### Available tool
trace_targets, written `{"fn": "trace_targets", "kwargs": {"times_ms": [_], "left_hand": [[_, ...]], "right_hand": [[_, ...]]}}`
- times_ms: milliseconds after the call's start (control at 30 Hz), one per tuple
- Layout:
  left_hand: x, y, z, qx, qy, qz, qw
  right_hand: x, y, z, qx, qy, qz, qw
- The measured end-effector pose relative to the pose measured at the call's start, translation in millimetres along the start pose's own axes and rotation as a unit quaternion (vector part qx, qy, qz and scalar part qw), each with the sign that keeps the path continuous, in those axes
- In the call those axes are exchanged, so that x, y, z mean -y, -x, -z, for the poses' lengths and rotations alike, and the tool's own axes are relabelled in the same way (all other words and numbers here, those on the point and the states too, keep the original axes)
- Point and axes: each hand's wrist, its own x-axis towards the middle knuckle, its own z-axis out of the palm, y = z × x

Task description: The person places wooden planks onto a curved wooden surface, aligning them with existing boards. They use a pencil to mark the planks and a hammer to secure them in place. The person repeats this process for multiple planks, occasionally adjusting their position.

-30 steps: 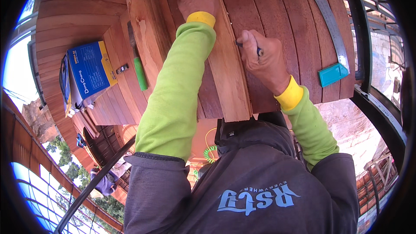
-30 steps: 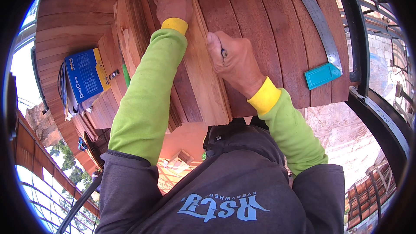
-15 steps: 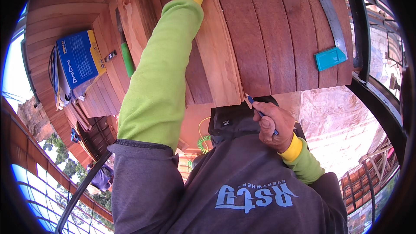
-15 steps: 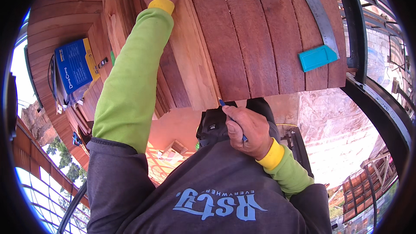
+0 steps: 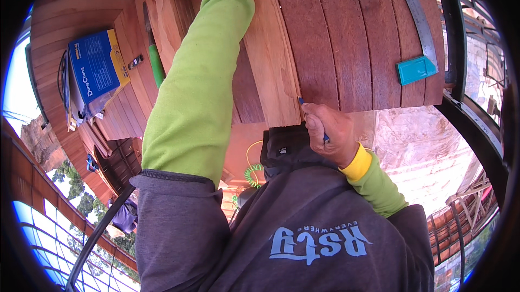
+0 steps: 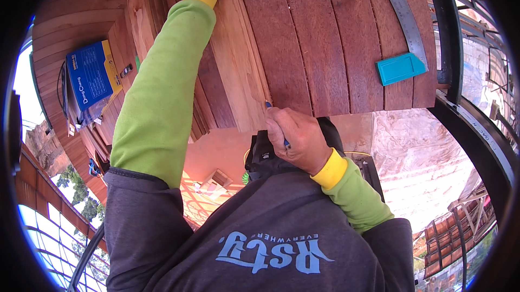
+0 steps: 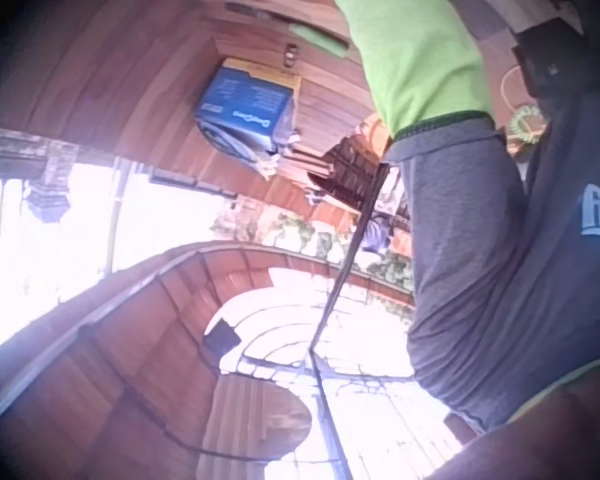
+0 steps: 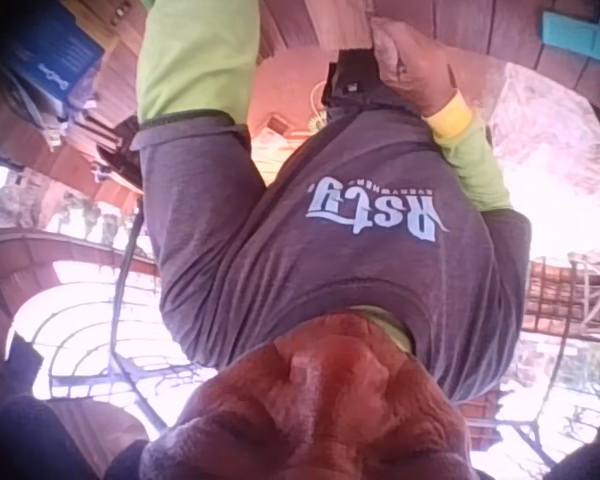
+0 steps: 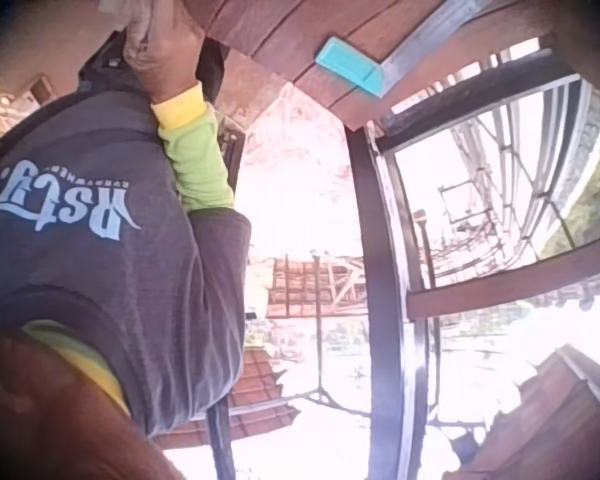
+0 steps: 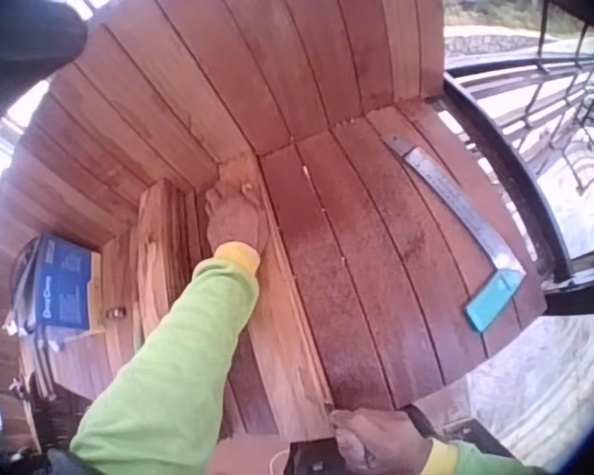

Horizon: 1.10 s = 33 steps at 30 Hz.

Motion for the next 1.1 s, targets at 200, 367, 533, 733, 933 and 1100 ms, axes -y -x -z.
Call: {"fn": "trace_targets", "kwargs": {"times_ms": [200,367,533,733,933,1100], "left_hand": [[0,-3,-8,-0.009,0.004,-0.018,1.000],[-4,1,-4,-0.013,0.004,-0.018,1.000],[-7,0,2,-0.014,0.009,-0.001,1.000],[5,-1,-11,-0.004,-0.051,-0.013,0.999],[-1,1,-5,-0.011,-0.017,-0.003,1.000],[0,-1,-13,-0.042,-0.075,-0.022,0.996]], "right_hand": [[12,45,-4,0.035,-0.010,-0.034,0.999],[16,35,3,0.001,-0.010,-0.035,0.999],[11,33,0,0.012,-0.015,-0.034,0.999],[6,11,-9,-0.033,0.002,-0.015,0.999],[-20,-100,-17,-0.139,0.011,0.051,0.989],[-46,-208,-12,-0.191,0.054,0.096,0.975]]}}
